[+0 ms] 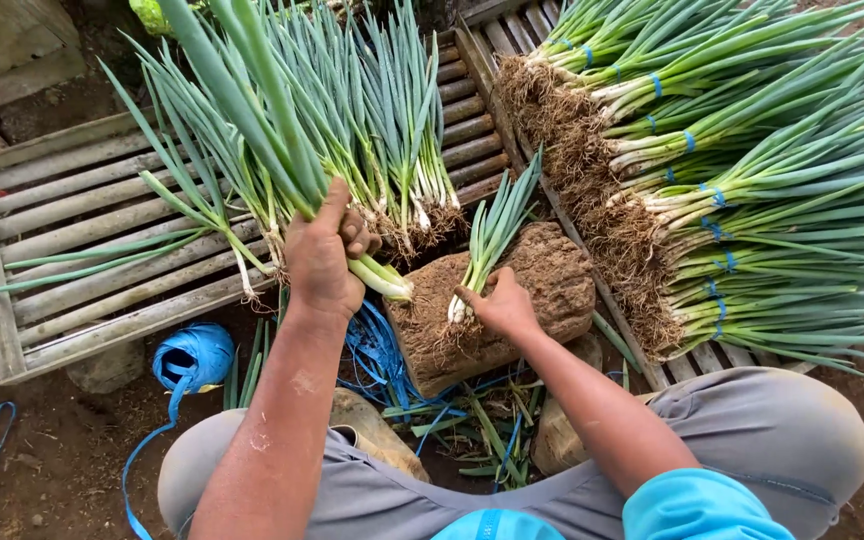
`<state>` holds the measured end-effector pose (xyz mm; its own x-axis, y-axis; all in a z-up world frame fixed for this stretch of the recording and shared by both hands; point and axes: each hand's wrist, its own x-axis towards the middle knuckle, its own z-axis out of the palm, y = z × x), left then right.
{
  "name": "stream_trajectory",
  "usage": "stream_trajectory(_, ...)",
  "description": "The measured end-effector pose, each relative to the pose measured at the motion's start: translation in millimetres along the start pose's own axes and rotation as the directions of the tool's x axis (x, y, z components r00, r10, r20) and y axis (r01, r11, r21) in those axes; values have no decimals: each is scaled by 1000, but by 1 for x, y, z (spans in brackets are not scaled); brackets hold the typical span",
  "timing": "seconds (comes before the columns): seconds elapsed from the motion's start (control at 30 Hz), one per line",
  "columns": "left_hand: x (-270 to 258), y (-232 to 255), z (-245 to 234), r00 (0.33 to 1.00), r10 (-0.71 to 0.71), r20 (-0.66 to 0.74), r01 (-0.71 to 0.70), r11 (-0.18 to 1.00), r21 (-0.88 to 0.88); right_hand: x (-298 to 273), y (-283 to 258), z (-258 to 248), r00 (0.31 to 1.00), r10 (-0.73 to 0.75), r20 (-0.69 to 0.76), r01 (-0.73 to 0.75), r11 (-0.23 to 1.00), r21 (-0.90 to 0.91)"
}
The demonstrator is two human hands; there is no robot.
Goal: The person sits on the ground and bundles freshly harvested green onions. They gather a handful of onions, align the roots, and tie them together using a blue plastic strip. The completed bundles are placed on a wooden pallet next to other finished bunches.
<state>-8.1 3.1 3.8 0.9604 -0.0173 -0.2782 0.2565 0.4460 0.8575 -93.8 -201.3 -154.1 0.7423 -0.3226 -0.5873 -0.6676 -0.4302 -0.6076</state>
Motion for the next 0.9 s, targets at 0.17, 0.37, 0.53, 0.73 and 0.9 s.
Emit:
stream_trajectory(0.17, 8, -21, -1, 996, -67, 59, 64, 996, 65, 50, 43, 28, 997, 76, -8, -68, 924, 376)
stream_trajectory(0.37, 16, -37, 2, 975, -208, 79, 190, 963, 189, 14, 16, 4, 988, -64, 143, -82, 564, 822)
stream_trajectory(0.53, 15, -49, 3, 955, -279, 102, 234, 916, 325, -31, -29, -26, 962, -274, 8, 171, 621, 765)
stream_trajectory(0.73, -4, -54, 16, 910, -311, 274, 210, 916, 342, -76, -66, -75, 894, -446, 39, 346, 745, 569)
stream_trajectory(0.9, -7, -61, 21, 916, -179, 360, 103, 970, 220, -79, -72, -84, 854, -519, 27, 458, 776, 433)
